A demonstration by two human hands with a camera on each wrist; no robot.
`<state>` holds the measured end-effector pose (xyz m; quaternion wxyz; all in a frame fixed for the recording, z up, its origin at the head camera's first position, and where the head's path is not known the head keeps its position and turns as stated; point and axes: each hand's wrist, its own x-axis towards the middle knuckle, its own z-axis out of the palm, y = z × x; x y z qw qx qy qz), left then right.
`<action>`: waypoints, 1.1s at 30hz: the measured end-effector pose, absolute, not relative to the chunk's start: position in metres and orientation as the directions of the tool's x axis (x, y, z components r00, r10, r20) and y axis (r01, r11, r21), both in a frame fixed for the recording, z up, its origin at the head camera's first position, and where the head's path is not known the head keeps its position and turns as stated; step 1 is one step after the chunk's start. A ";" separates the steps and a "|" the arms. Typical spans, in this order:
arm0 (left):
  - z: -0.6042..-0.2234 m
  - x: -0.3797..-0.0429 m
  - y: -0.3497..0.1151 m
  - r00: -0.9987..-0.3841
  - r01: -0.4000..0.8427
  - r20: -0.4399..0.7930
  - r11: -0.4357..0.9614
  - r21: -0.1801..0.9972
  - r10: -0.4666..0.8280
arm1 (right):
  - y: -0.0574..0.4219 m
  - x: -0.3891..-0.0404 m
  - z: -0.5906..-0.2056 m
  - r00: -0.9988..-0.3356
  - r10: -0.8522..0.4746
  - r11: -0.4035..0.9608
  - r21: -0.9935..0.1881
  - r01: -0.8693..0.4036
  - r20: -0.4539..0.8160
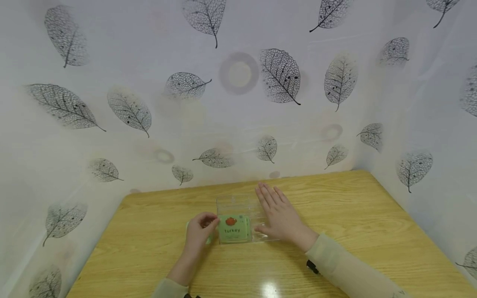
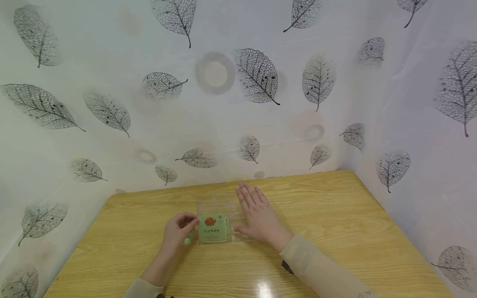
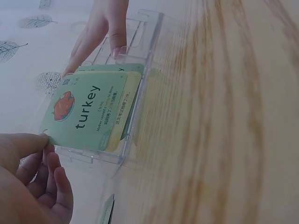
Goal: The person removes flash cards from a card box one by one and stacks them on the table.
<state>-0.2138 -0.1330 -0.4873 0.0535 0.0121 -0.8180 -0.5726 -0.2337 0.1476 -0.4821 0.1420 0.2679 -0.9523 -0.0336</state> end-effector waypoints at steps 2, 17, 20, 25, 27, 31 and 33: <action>-0.487 -0.214 -0.133 -0.994 0.037 0.071 0.337 0.941 -0.087 | 0.147 -0.233 -0.482 -0.815 -0.520 0.854 0.141 -0.501 0.256; -0.488 -0.217 -0.134 -0.994 0.045 0.073 0.324 0.945 -0.077 | 0.146 -0.234 -0.481 -0.825 -0.514 0.858 0.137 -0.496 0.236; -0.489 -0.217 -0.134 -0.994 0.046 0.075 0.322 0.946 -0.079 | 0.146 -0.234 -0.481 -0.823 -0.515 0.857 0.138 -0.496 0.239; -0.487 -0.217 -0.134 -0.994 0.040 0.070 0.311 0.950 -0.085 | 0.146 -0.234 -0.481 -0.822 -0.516 0.857 0.140 -0.496 0.241; -0.486 -0.217 -0.135 -0.994 0.040 0.069 0.302 0.952 -0.086 | 0.147 -0.234 -0.482 -0.820 -0.518 0.856 0.143 -0.497 0.245; -0.485 -0.217 -0.135 -0.993 0.036 0.065 0.286 0.958 -0.093 | 0.146 -0.234 -0.482 -0.819 -0.518 0.855 0.144 -0.498 0.248; -0.484 -0.218 -0.135 -0.993 0.040 0.069 0.280 0.959 -0.095 | 0.146 -0.234 -0.482 -0.821 -0.516 0.857 0.145 -0.495 0.243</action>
